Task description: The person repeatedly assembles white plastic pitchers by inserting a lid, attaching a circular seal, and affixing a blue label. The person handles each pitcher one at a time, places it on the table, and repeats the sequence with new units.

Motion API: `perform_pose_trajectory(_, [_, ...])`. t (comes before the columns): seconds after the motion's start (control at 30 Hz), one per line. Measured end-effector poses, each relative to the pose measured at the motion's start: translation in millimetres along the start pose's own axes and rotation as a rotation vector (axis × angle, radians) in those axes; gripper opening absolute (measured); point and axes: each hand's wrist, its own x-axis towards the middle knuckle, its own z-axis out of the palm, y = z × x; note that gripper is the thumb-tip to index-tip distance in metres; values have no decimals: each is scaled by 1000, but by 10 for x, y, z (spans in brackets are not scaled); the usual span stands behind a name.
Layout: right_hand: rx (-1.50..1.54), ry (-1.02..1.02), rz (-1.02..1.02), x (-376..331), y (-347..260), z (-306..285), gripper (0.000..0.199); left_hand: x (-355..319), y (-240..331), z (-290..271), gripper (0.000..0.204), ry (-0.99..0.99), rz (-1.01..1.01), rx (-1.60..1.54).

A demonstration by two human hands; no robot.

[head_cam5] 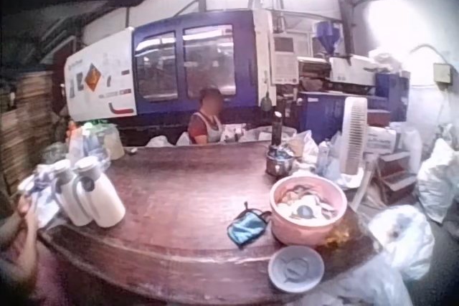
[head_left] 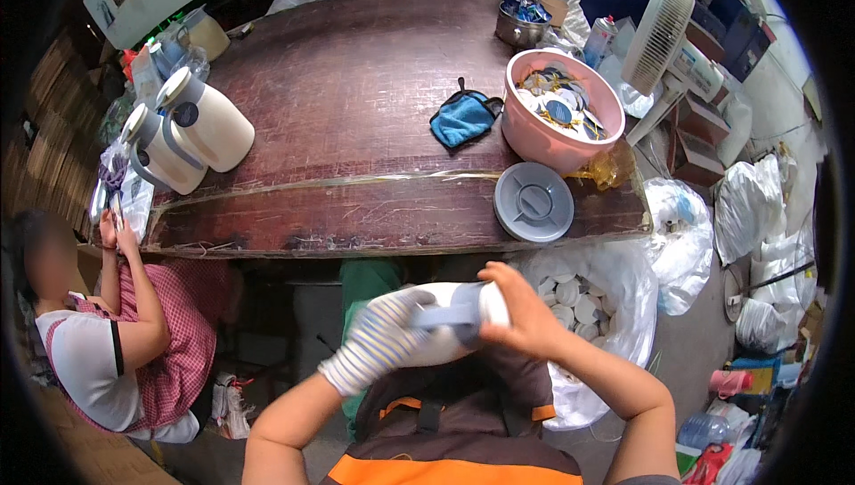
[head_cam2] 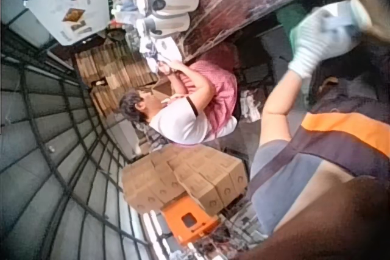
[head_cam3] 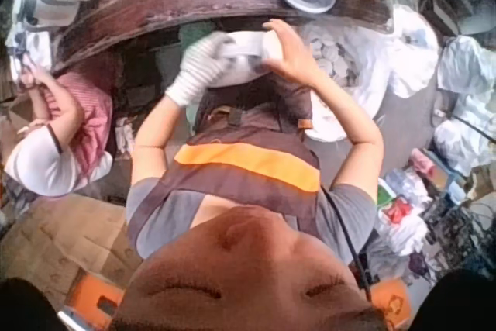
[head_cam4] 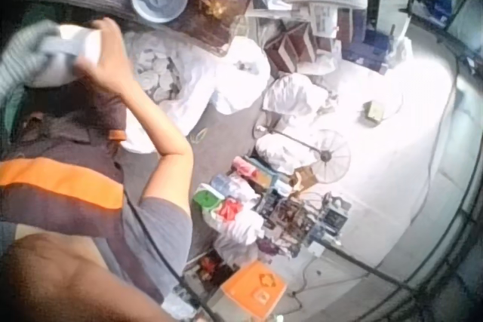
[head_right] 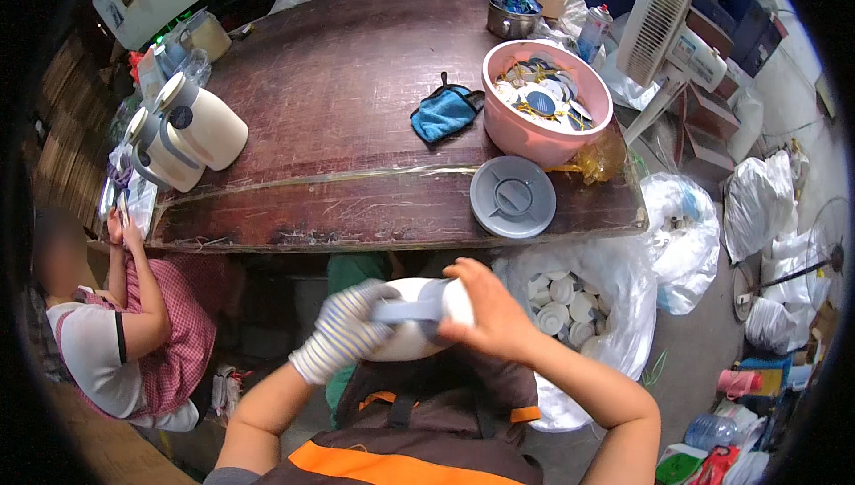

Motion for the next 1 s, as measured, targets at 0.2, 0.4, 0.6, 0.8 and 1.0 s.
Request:
perform_pose_trajectory(0.2, [-223, -228, -770, 113, -755, -42, 76, 369, -290, -144, 12, -50, -149, -370])
perform_pose_trajectory(0.4, [-146, -66, -692, 292, -277, -71, 81, 249, -245, -262, 28, -182, -291, -288])
perform_pose_trajectory(0.6, [70, 142, -248, 519, -248, -38, 81, -135, 167, -15, 41, -578, -142, -476])
perform_pose_trajectory(0.8, [219, 88, -167, 1151, -43, -850, 43, -200, 405, -1, 32, -243, -386, -884])
perform_pose_trajectory(1.0, [-1078, 321, 658, 1743, 1075, -2135, 58, -189, 444, 36, 26, -173, -600, -1199])
